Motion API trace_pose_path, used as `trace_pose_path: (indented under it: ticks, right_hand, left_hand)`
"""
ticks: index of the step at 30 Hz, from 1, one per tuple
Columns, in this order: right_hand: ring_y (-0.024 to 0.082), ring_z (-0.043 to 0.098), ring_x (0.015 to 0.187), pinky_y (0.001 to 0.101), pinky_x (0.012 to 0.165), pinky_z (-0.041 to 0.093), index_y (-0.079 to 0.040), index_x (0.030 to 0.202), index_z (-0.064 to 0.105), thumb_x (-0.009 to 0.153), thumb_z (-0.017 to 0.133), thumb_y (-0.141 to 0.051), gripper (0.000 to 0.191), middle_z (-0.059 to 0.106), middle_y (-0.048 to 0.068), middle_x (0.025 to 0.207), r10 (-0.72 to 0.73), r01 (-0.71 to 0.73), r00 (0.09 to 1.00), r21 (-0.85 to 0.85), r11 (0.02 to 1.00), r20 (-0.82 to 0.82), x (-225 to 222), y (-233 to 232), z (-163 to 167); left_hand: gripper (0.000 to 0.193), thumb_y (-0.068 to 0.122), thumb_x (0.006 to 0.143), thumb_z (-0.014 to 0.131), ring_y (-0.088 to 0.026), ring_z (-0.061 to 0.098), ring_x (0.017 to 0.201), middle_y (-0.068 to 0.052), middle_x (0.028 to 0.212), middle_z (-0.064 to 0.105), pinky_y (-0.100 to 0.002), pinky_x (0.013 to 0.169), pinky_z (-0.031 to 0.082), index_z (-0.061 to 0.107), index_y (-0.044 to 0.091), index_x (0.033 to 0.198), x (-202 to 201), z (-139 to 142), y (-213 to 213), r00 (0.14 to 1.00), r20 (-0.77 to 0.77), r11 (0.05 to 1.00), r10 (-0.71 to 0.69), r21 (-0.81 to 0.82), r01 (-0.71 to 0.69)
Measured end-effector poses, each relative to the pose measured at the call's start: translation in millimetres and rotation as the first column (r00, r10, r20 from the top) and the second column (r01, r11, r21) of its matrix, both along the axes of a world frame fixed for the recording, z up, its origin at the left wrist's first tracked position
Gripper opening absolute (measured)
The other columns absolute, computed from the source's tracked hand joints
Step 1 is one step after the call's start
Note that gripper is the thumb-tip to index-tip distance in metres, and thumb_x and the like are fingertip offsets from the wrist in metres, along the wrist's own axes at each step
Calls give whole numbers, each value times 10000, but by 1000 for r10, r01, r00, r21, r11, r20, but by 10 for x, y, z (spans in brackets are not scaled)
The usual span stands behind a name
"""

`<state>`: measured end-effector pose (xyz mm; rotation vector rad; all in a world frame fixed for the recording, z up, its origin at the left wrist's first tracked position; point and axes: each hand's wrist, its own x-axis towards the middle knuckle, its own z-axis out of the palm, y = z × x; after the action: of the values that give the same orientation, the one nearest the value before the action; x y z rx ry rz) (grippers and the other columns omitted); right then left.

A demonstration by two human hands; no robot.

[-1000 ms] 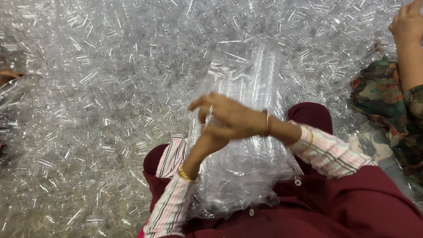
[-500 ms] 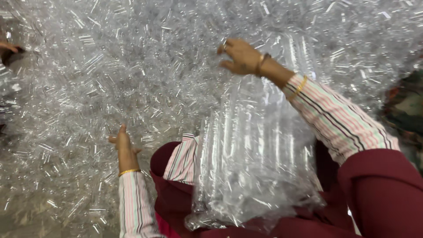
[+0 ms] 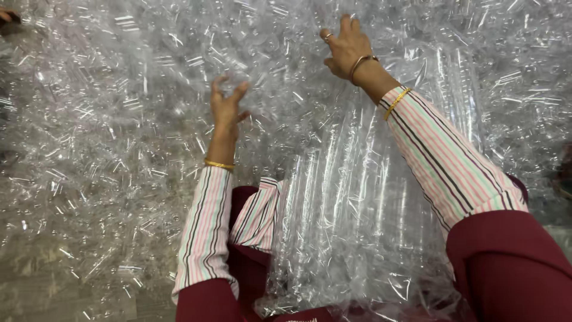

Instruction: The person sits on the floor and gathers loose clear plastic tubes into a bundle on their lap, wrapping and aligning them with sheets of clear plastic film, repeatedly adding tubes and folding the film around the bundle.

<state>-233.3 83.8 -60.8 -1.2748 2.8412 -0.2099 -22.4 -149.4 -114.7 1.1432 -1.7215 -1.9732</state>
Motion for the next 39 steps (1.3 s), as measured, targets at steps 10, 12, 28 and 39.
trace_pose_path:
  ticks: [10,12,28,39]
  right_hand:
    - [257,713,1058,417,919,584,-118,1419,515,969,714,-212,500,610,146,1396,139,188,854,-547,816,501,275,344,291]
    - [274,689,1137,408,995,611,-69,1490,444,976,698,-189,586,626,170,1383,429,150,694,-699,699,578,472,472,372]
    - [150,676,641,300,554,583,-149,1481,488,898,705,-339,651,719,-4,1048,271,74,621,-399,914,736,1166,934,799]
    - [136,590,1255,325,1112,508,-63,1399,457,1088,584,-125,342,589,45,1324,727,216,435,-845,490,532,1184,1170,431]
  left_hand:
    - [659,479,835,879,-359,449,1263,-135,1403,439,-551,937,431,553,328,1387,-15,214,744,984,139,354,110,-931,92]
    - [631,482,848,862,-337,435,1251,-129,1382,433,-589,984,359,545,337,1374,18,349,830,965,174,214,197,-968,130]
    - [584,-58,877,691,-276,457,1263,-124,1362,423,-389,951,532,555,243,1359,216,704,1660,833,-253,308,-492,-946,-106]
    - [693,-108,932,654,-133,591,1124,-47,1335,515,-288,978,588,436,108,1553,338,921,1894,575,-722,914,-386,-215,344]
